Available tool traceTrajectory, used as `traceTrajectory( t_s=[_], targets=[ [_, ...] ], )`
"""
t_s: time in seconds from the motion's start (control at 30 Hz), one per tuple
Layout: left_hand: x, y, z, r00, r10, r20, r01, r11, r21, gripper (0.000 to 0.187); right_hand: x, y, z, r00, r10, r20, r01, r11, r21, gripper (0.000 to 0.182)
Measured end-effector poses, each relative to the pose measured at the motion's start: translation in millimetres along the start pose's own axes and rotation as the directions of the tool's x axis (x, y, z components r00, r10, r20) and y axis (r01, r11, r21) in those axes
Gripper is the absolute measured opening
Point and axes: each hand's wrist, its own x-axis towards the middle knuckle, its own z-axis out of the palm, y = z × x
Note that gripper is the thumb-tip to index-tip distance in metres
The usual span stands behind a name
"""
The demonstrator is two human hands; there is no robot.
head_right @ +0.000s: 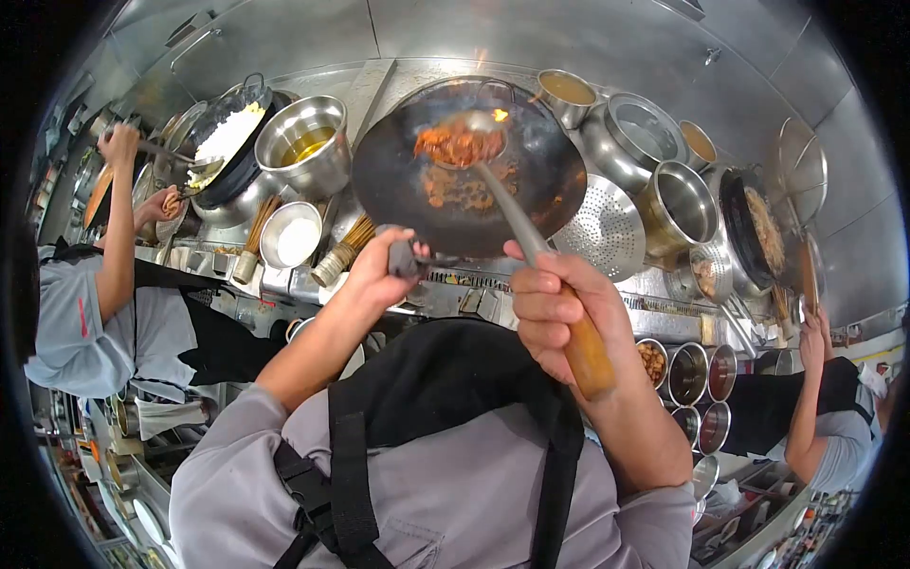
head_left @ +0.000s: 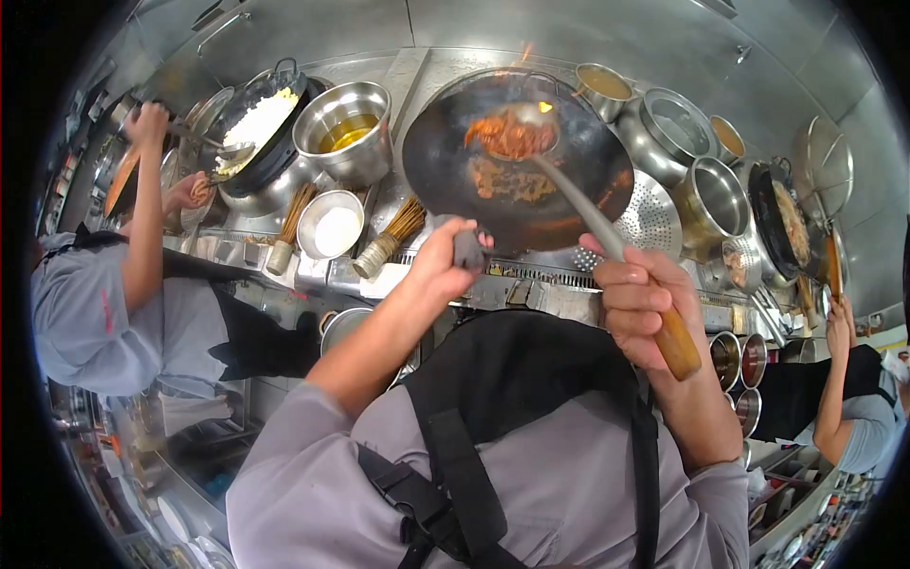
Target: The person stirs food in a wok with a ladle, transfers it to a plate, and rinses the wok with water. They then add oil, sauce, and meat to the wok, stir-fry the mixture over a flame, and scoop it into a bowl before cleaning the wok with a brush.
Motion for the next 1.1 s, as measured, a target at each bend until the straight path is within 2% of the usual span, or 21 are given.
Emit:
traceTrajectory(
  t_s=[0.03, 0.07, 0.13, 0.17, 0.2, 0.27, 0.3, 0.33, 0.4, 0.47, 0.5, 0.53, 0.6, 0.63, 0.7, 0.8, 0.87, 0.9, 0.93, 1.0, 1.1],
  targets=[
    [2, 2, 12, 0.999, 0.005, -0.052, -0.003, 1.000, 0.031, 0.015, -5, 1, 3, 0.997, -0.057, 0.053, 0.061, 0.995, -0.081, 0.034],
    [-1, 2, 22, 0.999, 0.011, -0.041, -0.010, 0.999, 0.031, 0.015, -9, 0, -3, 0.996, -0.060, 0.061, 0.066, 0.994, -0.089, 0.034],
    [-8, -1, 34, 0.999, -0.012, -0.030, 0.013, 1.000, 0.027, 0.013, -12, -2, -25, 0.974, -0.056, 0.220, 0.077, 0.993, -0.091, 0.038],
    [9, -3, 23, 0.997, 0.035, 0.075, -0.037, 0.999, 0.030, 0.011, -9, 4, -31, 0.988, -0.146, 0.052, 0.155, 0.946, -0.286, 0.036],
    [22, 5, 20, 0.998, -0.025, 0.059, 0.018, 0.994, 0.110, 0.011, -8, 10, -34, 0.990, -0.136, 0.036, 0.140, 0.951, -0.277, 0.036],
    [33, 3, 27, 0.994, 0.095, -0.053, -0.092, 0.995, 0.043, 0.012, 3, 4, -28, 0.983, -0.134, -0.129, 0.079, 0.928, -0.364, 0.032],
    [27, 4, 34, 0.994, 0.097, -0.042, -0.094, 0.994, 0.054, 0.012, 0, -7, -27, 0.989, -0.095, -0.114, 0.062, 0.963, -0.262, 0.027],
    [11, 2, 35, 0.990, 0.137, -0.032, -0.133, 0.986, 0.103, 0.012, -3, -12, -30, 0.988, -0.098, -0.117, 0.066, 0.966, -0.251, 0.027],
    [4, 5, 28, 0.982, 0.185, -0.020, -0.181, 0.973, 0.145, 0.012, -4, -22, -35, 0.996, 0.035, -0.076, -0.045, 0.990, -0.134, 0.024],
    [12, 18, 9, 0.968, 0.249, 0.021, -0.248, 0.945, 0.214, 0.013, -3, -24, -43, 0.992, 0.029, -0.124, -0.044, 0.992, -0.121, 0.023],
    [6, 19, 3, 0.947, 0.302, 0.112, -0.322, 0.898, 0.301, 0.014, -4, -26, -42, 0.985, 0.027, -0.169, -0.060, 0.980, -0.190, 0.021],
    [2, 17, -5, 0.913, 0.370, 0.169, -0.407, 0.811, 0.420, 0.024, -5, -27, -41, 0.976, 0.021, -0.215, -0.078, 0.963, -0.259, 0.020],
    [-12, 10, -18, 0.824, 0.528, 0.206, -0.546, 0.642, 0.538, 0.046, -6, -33, -34, 0.967, 0.021, -0.254, -0.106, 0.939, -0.327, 0.019],
    [-7, 12, -34, 0.775, 0.571, 0.270, -0.597, 0.523, 0.608, 0.060, -5, -37, -27, 0.952, 0.014, -0.305, -0.137, 0.913, -0.385, 0.017],
    [-6, 20, -58, 0.698, 0.605, 0.382, -0.655, 0.323, 0.683, 0.084, -9, -36, -2, 0.959, -0.021, -0.282, -0.107, 0.897, -0.429, 0.017],
    [-15, 21, -61, 0.714, 0.597, 0.365, -0.638, 0.339, 0.692, 0.082, -14, -31, 17, 0.966, -0.034, -0.255, -0.087, 0.890, -0.447, 0.021],
    [-9, 19, -64, 0.730, 0.608, 0.311, -0.634, 0.434, 0.640, 0.073, -2, -36, 11, 0.998, -0.062, -0.008, 0.053, 0.909, -0.412, 0.025],
    [-11, 18, -61, 0.781, 0.569, 0.256, -0.584, 0.521, 0.623, 0.066, 7, -42, -4, 0.996, -0.033, 0.078, 0.056, 0.947, -0.318, 0.037],
    [-15, 17, -55, 0.828, 0.524, 0.199, -0.526, 0.605, 0.598, 0.058, 9, -40, -14, 0.998, -0.024, 0.066, 0.044, 0.948, -0.316, 0.037],
    [-15, 18, -51, 0.878, 0.431, 0.207, -0.476, 0.749, 0.461, 0.039, 8, -28, -36, 0.959, -0.022, 0.283, 0.076, 0.980, -0.182, 0.045],
    [-2, 16, -54, 0.928, 0.363, 0.083, -0.371, 0.887, 0.274, 0.034, -2, -20, -53, 0.971, -0.012, 0.241, 0.050, 0.987, -0.153, 0.049]
  ],
)
